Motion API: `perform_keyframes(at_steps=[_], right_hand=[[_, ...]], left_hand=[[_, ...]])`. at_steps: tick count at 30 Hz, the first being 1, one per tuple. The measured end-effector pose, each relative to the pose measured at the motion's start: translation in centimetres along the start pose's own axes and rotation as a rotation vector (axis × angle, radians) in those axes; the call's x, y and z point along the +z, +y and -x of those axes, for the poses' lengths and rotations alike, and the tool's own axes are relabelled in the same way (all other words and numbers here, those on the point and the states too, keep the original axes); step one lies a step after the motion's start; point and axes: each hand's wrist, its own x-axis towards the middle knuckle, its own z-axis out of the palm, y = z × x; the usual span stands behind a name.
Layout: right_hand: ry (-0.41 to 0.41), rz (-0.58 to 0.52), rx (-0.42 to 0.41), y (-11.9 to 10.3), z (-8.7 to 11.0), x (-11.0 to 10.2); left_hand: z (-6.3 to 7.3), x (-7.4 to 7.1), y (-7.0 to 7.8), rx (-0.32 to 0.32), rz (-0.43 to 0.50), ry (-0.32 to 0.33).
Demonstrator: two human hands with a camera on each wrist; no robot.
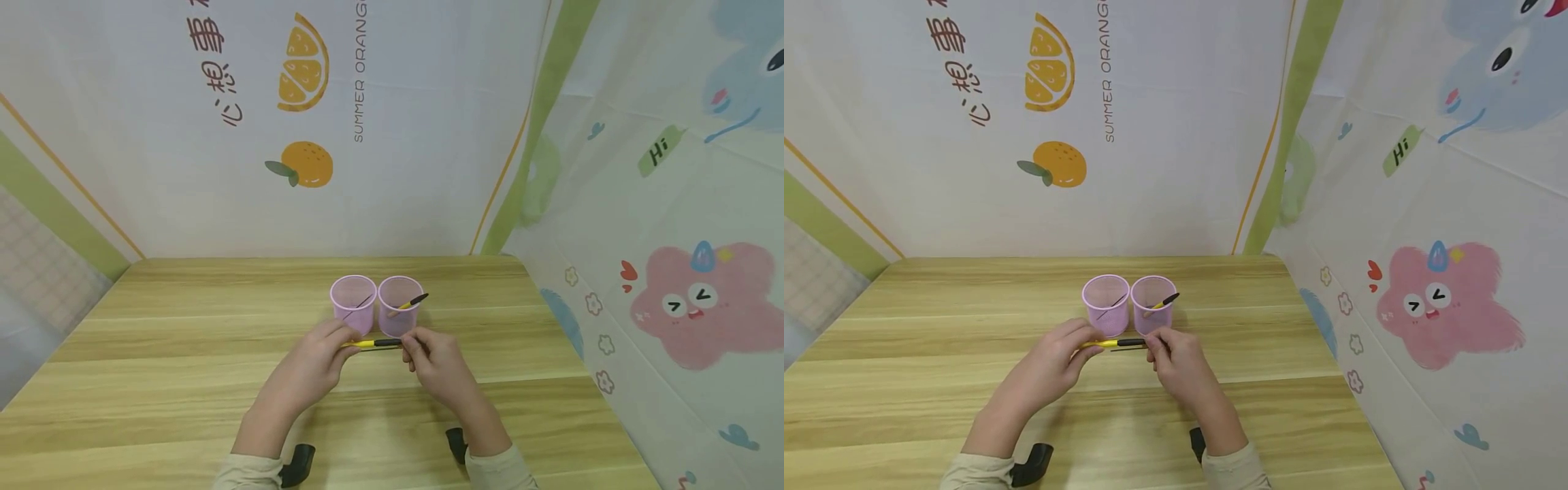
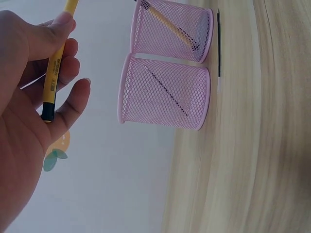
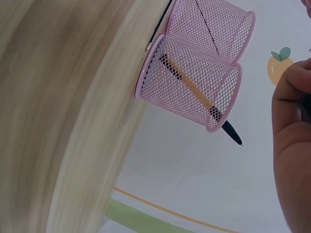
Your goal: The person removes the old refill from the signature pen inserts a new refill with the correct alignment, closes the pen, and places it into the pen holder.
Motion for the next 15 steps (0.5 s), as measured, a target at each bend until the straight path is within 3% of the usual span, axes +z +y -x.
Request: perform_keyframes(at_steps=[7, 15], right_hand=[[-0.045, -0.004, 0.059, -0.18, -0.11, 0.18], [-0.017, -0.014, 0.045, -0.34, 0.06, 0.08]], left_hand=[[0.17, 0.0, -0.03, 0.009, -0.002, 0.008], [0.27, -0.13, -0.05, -0.018, -0.012, 0.005]])
